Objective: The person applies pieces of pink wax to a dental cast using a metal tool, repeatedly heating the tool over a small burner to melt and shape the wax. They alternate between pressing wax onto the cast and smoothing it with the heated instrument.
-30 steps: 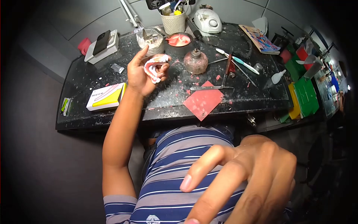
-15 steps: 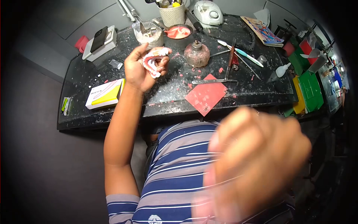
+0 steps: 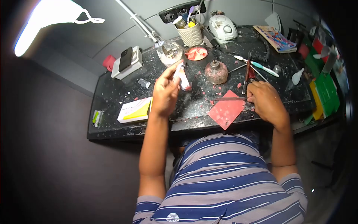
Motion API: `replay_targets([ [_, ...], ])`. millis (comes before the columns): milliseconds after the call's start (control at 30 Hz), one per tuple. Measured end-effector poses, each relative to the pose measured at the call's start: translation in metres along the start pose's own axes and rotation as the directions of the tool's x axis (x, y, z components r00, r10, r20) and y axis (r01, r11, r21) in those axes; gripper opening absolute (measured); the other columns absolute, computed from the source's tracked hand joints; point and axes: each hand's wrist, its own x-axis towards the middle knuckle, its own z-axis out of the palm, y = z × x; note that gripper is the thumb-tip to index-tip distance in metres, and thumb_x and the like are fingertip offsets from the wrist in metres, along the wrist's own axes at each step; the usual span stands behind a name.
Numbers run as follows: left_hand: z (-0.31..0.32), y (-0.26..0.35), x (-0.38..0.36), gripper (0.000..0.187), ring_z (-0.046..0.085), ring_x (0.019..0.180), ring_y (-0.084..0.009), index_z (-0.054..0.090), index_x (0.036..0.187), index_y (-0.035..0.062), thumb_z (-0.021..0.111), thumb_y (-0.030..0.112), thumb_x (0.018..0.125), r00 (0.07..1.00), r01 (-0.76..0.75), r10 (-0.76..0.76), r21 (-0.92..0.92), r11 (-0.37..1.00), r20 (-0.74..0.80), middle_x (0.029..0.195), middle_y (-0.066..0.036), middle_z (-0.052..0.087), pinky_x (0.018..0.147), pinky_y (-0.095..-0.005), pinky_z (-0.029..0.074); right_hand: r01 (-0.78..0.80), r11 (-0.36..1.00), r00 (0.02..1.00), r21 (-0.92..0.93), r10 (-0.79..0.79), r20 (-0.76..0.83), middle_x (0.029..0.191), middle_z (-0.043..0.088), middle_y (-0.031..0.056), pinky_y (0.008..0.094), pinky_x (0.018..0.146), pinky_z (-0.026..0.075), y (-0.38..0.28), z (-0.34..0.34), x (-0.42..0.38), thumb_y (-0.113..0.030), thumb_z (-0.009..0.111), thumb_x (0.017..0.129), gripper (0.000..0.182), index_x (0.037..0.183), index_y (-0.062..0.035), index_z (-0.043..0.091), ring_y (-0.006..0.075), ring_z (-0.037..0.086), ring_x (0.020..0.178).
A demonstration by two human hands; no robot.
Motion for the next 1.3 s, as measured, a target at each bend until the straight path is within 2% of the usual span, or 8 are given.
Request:
replay_targets([
  [167, 0.025, -0.019, -0.032, 0.065, 0.064, 0.104, -0.0172, 0.04, 0.14, -0.0051, 0.074, -0.008, 0.085, 0.969, -0.165, 0.205, 0.259, 0.952, -0.135, 0.115, -0.012, 0.061, 0.093, -0.0305, 0.055, 0.011, 0.989, 0.996, 0.148, 0.003, -0.092, 0.08, 0.061, 0.0137, 0.0409, 0.074, 0.049, 0.005, -0.006, 0.005, 0.009, 0.067, 0.07, 0.019, 0.081, 0.0001, 0.054, 0.0333, 0.062, 0.082],
  [300, 0.048, -0.032, -0.047, 0.059, 0.066, 0.102, -0.0179, 0.046, 0.132, -0.004, 0.076, -0.011, 0.081, 0.963, -0.143, 0.205, 0.318, 0.937, -0.174, 0.112, -0.011, 0.061, 0.09, -0.0296, 0.056, -0.038, 0.787, 0.977, 0.616, 0.158, -0.141, 0.085, 0.063, 0.0067, 0.0281, 0.073, 0.05, 0.003, 0.004, 0.015, 0.004, 0.066, 0.085, 0.012, 0.096, 0.0014, 0.061, 0.0112, 0.061, 0.085],
  [367, 0.055, -0.04, -0.05, 0.057, 0.067, 0.099, -0.0182, 0.048, 0.129, -0.004, 0.076, -0.013, 0.081, 0.96, -0.152, 0.215, 0.306, 0.94, -0.182, 0.111, -0.011, 0.061, 0.087, -0.0286, 0.057, 0.147, 0.207, 0.96, 0.967, 0.206, -0.19, 0.096, 0.064, 0.0047, 0.0257, 0.073, 0.052, -0.011, 0.014, 0.022, 0.001, 0.066, 0.091, 0.019, 0.109, 0.0013, 0.06, 0.0089, 0.06, 0.087],
  [500, 0.06, -0.042, -0.054, 0.051, 0.067, 0.1, -0.0189, 0.051, 0.124, -0.0039, 0.077, -0.012, 0.08, 0.953, -0.195, 0.257, 0.324, 0.926, -0.161, 0.111, -0.012, 0.062, 0.086, -0.0293, 0.058, 0.139, 0.048, 0.976, 0.989, 0.162, -0.145, 0.1, 0.063, 0.0059, 0.0248, 0.078, 0.055, -0.03, 0.04, 0.032, 0.003, 0.066, 0.093, 0.018, 0.108, 0.0012, 0.056, 0.0107, 0.063, 0.087],
  [633, 0.06, -0.042, -0.056, 0.048, 0.068, 0.102, -0.0201, 0.05, 0.124, -0.0051, 0.076, -0.007, 0.083, 0.939, -0.227, 0.31, 0.414, 0.882, -0.146, 0.113, -0.016, 0.065, 0.088, -0.0312, 0.058, 0.294, 0.164, 0.93, 0.942, 0.177, -0.321, 0.092, 0.067, 0.008, 0.0248, 0.076, 0.054, -0.061, 0.055, 0.037, 0.0, 0.065, 0.095, 0.01, 0.099, 0.0004, 0.056, 0.011, 0.066, 0.087],
  [800, 0.058, -0.045, -0.058, 0.037, 0.07, 0.093, -0.0157, 0.06, 0.116, -0.0052, 0.078, -0.003, 0.084, 0.912, -0.253, 0.383, 0.533, 0.807, -0.147, 0.107, -0.013, 0.071, 0.083, -0.0289, 0.059, 0.381, 0.695, 0.832, 0.61, 0.031, -0.554, 0.092, 0.072, 0.0119, 0.0288, 0.074, 0.056, -0.066, 0.049, 0.031, 0.001, 0.065, 0.091, 0.005, 0.096, 0.0025, 0.068, 0.0192, 0.072, 0.085],
  [933, 0.053, -0.049, -0.062, 0.033, 0.071, 0.093, -0.0148, 0.063, 0.112, -0.0041, 0.079, -0.001, 0.083, 0.889, -0.259, 0.436, 0.631, 0.731, -0.14, 0.105, -0.013, 0.073, 0.082, -0.0275, 0.059, 0.525, 0.769, 0.734, 0.364, -0.192, -0.652, 0.098, 0.072, 0.0165, 0.0365, 0.08, 0.058, -0.071, 0.053, 0.032, 0.004, 0.064, 0.089, 0.014, 0.102, 0.0052, 0.069, 0.0312, 0.072, 0.093],
  [1300, 0.056, -0.05, -0.068, 0.032, 0.071, 0.101, -0.0174, 0.062, 0.114, -0.0045, 0.075, -0.003, 0.084, 0.82, -0.305, 0.571, 0.821, 0.482, -0.031, 0.111, -0.016, 0.072, 0.087, -0.0287, 0.057, 0.583, 0.781, 0.703, 0.225, -0.346, -0.621, 0.106, 0.069, 0.0188, 0.0395, 0.088, 0.059, -0.071, 0.067, 0.032, 0.004, 0.068, 0.083, 0.025, 0.108, 0.0057, 0.066, 0.0341, 0.071, 0.101],
])
